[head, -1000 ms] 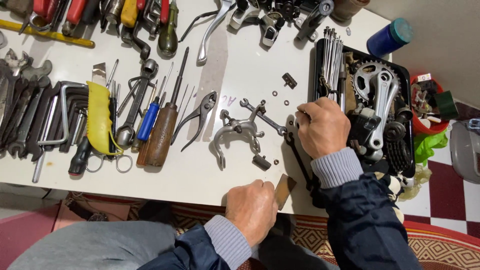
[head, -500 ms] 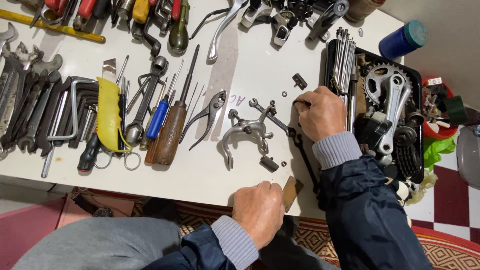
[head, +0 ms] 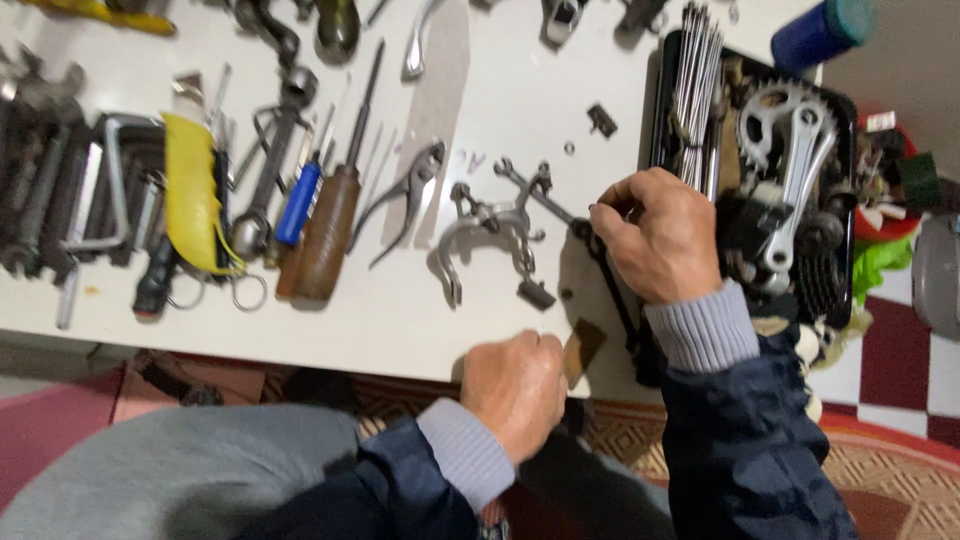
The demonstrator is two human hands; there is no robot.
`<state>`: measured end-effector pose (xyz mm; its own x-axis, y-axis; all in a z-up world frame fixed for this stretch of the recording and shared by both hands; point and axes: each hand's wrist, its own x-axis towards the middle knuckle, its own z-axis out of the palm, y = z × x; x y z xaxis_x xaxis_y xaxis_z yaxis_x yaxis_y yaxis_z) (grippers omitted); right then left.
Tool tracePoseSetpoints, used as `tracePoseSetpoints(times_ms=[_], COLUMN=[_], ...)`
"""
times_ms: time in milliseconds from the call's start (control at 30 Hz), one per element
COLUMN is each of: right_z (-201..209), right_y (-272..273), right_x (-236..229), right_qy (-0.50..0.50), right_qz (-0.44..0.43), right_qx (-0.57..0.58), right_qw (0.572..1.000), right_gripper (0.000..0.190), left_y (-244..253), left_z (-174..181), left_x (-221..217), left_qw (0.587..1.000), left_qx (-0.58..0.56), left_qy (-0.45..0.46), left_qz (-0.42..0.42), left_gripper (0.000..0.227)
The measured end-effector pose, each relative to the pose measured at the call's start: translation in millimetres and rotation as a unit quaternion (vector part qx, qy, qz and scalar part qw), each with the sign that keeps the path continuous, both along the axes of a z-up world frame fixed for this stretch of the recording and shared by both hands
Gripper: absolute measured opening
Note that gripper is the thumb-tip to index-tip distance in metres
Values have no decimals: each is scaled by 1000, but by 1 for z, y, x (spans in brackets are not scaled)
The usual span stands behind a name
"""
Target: The person sits on a patterned floor mat and uses a small abrasive block to rub and clean a small metal part held in their left hand. The workspace is a white table cluttered with various tools and bicycle components. The person continues the rubbing motion on the metal part throughout the video.
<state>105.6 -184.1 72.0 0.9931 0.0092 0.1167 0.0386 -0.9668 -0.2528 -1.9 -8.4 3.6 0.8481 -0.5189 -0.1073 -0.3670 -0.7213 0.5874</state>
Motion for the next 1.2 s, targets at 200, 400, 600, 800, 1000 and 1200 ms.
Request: tracePoseSetpoints(times_ms=[200,400,600,800,1000,1200], right_z=[1,-38,-40,-46,-40,-38], right_y=[15,22,18,11,21,14], right_x=[-105,-143,-152,-152,-148,-154], right_qy=[43,-23,-1,12,6,14], right_qz=[-27,-60,-53,-76,-52,-65], right_qx=[95,91,109,113,112,111], right_qw=[994,994,993,991,992,992], right_gripper=[14,10,5,8,4,5], left_y=[11,10,9,9,9,8], left_z=[7,11,3,3,3,0], left_x=[2,5,1,3,4,0], left_qw=[997,996,997,997,997,997], left_qx=[-79,-75,-67,-64,-76,-68], left_qy=[-23,-37,-47,-45,-24,-16], left_qz=[-13,-11,-10,-12,-16,-16], left_gripper=[12,14,14,14,15,14])
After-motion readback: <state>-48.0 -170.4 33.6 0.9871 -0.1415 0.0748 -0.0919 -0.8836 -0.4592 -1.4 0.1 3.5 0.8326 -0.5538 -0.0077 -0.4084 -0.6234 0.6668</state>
